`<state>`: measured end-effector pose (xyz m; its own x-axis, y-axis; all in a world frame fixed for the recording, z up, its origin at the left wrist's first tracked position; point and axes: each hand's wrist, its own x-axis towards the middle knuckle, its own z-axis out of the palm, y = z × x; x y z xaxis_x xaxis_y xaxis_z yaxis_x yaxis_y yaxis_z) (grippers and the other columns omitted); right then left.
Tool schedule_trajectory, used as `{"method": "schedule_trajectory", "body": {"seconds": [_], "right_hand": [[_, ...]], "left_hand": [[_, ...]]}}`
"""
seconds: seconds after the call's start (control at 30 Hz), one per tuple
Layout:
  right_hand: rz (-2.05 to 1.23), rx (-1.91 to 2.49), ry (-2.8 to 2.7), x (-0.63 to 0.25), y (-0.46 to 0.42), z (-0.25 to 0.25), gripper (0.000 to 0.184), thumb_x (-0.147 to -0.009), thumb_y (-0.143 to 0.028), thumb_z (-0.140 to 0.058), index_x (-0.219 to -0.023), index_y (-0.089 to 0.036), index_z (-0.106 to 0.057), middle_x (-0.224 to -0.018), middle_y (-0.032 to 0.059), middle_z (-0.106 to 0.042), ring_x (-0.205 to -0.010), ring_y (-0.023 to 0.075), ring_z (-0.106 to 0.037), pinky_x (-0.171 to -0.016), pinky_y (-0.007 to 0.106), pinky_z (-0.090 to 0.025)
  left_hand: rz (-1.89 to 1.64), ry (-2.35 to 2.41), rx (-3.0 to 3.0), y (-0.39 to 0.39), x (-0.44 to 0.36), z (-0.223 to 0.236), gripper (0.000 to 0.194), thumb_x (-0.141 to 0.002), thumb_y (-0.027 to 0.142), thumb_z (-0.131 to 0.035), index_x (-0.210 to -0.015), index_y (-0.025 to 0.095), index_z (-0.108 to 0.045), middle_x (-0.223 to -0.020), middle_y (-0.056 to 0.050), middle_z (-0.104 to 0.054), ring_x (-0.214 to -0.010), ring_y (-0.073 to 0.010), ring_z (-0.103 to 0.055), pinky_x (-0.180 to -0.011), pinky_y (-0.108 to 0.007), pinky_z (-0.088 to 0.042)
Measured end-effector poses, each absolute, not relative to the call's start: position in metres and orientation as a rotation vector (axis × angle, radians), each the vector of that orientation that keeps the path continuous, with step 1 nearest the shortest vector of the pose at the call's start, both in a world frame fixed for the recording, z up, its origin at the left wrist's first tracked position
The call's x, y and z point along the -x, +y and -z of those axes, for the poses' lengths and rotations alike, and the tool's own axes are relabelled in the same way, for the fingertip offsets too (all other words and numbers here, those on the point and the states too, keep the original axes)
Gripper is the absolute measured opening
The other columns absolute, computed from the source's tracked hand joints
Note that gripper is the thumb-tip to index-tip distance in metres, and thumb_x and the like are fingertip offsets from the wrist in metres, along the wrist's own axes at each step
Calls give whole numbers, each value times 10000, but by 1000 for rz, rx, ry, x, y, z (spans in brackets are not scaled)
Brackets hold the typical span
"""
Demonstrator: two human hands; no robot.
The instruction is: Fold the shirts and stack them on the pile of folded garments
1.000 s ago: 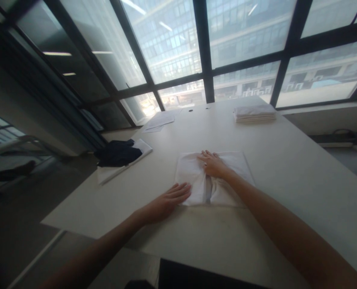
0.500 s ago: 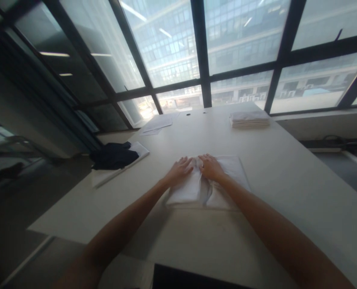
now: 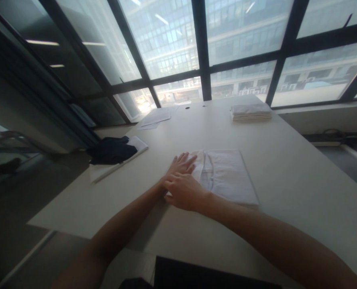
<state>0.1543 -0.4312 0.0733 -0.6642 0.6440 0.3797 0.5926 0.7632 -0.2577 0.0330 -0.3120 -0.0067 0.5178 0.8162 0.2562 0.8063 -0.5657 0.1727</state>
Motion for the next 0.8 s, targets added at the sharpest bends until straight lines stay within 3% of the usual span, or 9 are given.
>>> {"method": "schedule_trajectory", "body": {"seconds": [0.23, 0.5, 0.7, 0.8], "right_hand": [[165, 1041, -2606, -133, -439, -43, 85, -963, -128, -589, -997, -169, -654, -1012, 103, -686, -912, 247, -636, -734, 339, -495], [193, 1063, -2639, -127, -443, -21, 144, -997, -122, -539, -964, -172, -669, -946, 100, -677, -868, 237, -625, -645, 309, -474], [225, 971, -2735, -130, -460, -19, 174, -973, -131, -551, -947, -141, -723, -964, 148, -665, -898, 282, -589, -612, 357, -496], [236, 950, -2740, -132, -468, -20, 190, -974, -210, -593, -889, -166, -757, -1020, 165, -662, -954, 315, -570, -631, 391, -511]], "left_hand": [[-228, 1464, -2748, -317, -38, -8, 553, -1071, 505, -381, -1600, 345, -384, -1694, -101, -295, -1559, -345, -248, -1247, -604, -193], [-208, 1464, -2719, -320, -38, -14, 549, -1065, 498, -381, -1601, 382, -367, -1695, -62, -301, -1555, -333, -251, -1228, -592, -239], [-233, 1460, -2785, -322, -41, -13, 546, -1070, 474, -365, -1595, 327, -394, -1664, -101, -358, -1536, -336, -298, -1243, -601, -178], [-291, 1472, -2826, -327, -42, -14, 515, -1073, 424, -365, -1561, 286, -450, -1621, -110, -426, -1511, -308, -347, -1249, -548, -201]]}}
